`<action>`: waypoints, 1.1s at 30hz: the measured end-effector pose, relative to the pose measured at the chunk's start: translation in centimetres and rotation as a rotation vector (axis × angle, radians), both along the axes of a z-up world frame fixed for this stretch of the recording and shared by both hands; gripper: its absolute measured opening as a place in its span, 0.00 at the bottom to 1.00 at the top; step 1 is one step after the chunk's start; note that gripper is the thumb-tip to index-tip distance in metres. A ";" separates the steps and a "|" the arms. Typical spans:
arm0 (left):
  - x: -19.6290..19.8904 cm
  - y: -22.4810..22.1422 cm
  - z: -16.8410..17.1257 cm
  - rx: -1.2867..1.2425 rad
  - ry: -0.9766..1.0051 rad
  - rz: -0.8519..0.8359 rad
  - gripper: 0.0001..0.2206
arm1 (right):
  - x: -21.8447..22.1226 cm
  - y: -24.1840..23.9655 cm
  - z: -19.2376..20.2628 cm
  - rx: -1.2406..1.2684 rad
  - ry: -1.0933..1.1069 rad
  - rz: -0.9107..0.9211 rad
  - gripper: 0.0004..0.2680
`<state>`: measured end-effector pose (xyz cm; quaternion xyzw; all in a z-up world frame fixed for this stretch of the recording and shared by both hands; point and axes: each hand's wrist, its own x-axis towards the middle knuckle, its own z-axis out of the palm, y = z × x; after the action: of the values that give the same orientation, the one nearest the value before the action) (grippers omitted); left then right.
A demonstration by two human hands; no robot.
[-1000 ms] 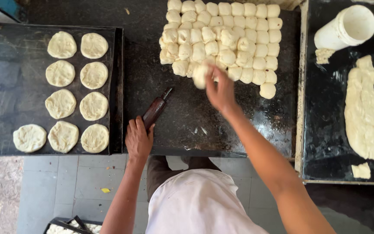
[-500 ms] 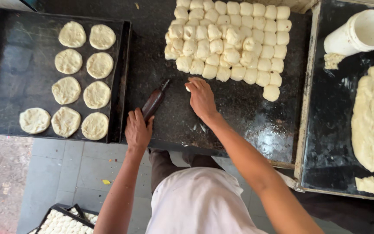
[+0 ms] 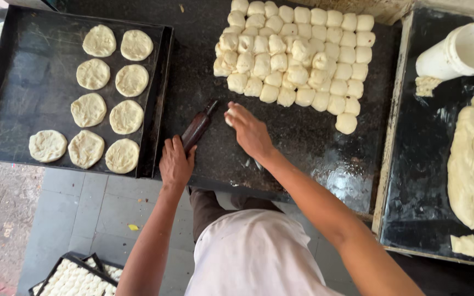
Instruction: The person prepares dough for baking by rolling out small dough balls into flat circles and placing them onto metal baking trays.
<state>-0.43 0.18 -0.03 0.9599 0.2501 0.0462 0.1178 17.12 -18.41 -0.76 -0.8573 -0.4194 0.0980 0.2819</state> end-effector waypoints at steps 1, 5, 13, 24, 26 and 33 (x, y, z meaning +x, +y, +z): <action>-0.3 0.0 0.0 0.029 -0.006 -0.007 0.27 | -0.9 -0.5 0.1 -0.068 -0.180 0.118 0.18; 0.4 0.1 -0.2 0.052 -0.057 -0.010 0.26 | -1.8 -1.8 1.6 0.074 -0.170 0.278 0.26; 2.3 0.0 0.8 0.040 -0.164 -0.025 0.26 | -7.3 -1.4 4.2 -0.211 -0.436 0.142 0.32; 6.3 -0.5 2.0 -0.091 -0.072 -0.542 0.32 | 1.7 -2.2 1.1 0.326 -0.114 -0.117 0.06; 8.4 0.5 1.9 -0.138 0.054 -0.407 0.33 | 3.0 -0.9 -1.1 0.181 -0.081 -0.195 0.06; 11.0 2.1 2.1 -0.374 0.188 -0.196 0.33 | 6.2 0.6 -1.2 0.341 -0.229 -0.131 0.06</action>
<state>10.54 2.29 2.05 0.9411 0.1699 -0.1024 0.2738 23.29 -17.81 -1.97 -0.8282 -0.4028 -0.0908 0.3790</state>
